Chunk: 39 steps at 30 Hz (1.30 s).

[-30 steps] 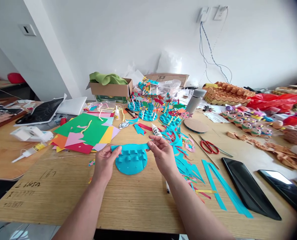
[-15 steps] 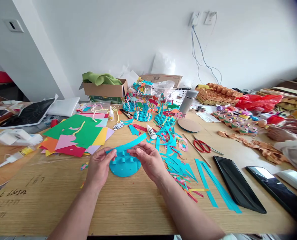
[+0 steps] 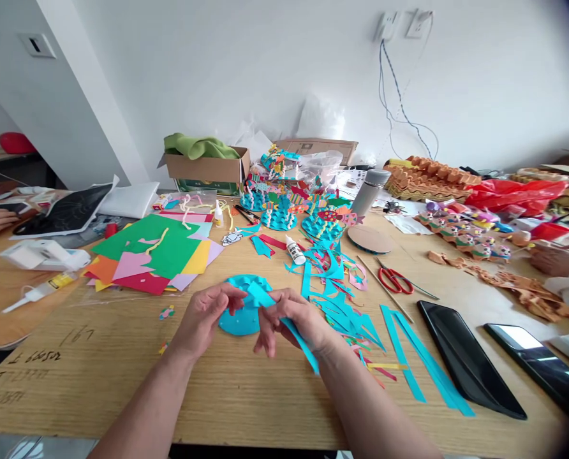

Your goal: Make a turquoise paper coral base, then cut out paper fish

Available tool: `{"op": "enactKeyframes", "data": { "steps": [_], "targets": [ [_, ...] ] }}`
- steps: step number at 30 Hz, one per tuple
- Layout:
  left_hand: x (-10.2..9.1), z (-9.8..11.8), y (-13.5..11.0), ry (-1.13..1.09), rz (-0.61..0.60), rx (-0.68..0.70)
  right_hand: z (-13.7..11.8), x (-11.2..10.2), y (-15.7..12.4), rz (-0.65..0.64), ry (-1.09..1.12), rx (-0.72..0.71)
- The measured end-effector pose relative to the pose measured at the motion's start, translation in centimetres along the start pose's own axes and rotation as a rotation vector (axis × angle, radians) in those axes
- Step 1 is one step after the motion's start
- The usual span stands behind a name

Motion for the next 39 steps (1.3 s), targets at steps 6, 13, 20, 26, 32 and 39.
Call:
{"op": "enactKeyframes", "data": {
  "steps": [6, 13, 20, 26, 32, 39],
  "targets": [
    [1.2, -0.2, -0.4, 0.148, -0.1, -0.034, 2.3, 0.4, -0.7, -0.112, -0.223, 0.212],
    [-0.3, 1.0, -0.8, 0.239, 0.1, -0.014, 1.1, -1.8, 0.1, 0.078, -0.438, 0.116],
    [-1.7, 0.7, -3.3, 0.405, 0.144, -0.042, 1.5, -2.4, 0.2, 0.119, -0.571, 0.135],
    [-2.3, 0.4, -5.1, 0.443, 0.161, -0.049, 1.8, -1.6, 0.2, 0.06, -0.655, 0.099],
    [-3.0, 0.5, -5.6, 0.434, 0.204, -0.04, 1.5, -1.5, 0.2, 0.078, -0.678, 0.126],
    [-5.2, 2.2, -6.8, 0.613, 0.424, 0.214, 0.7, -2.5, 0.4, 0.194, -0.803, 0.083]
  ]
}}
Point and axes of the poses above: each hand's wrist, its own y-axis towards the middle knuckle, its own x-axis out of the palm, z = x × y, the point moved 9 cm from there along y, towards the middle knuckle, and after that the axes turned 4 degrees about -x, right-handed, at the moved point
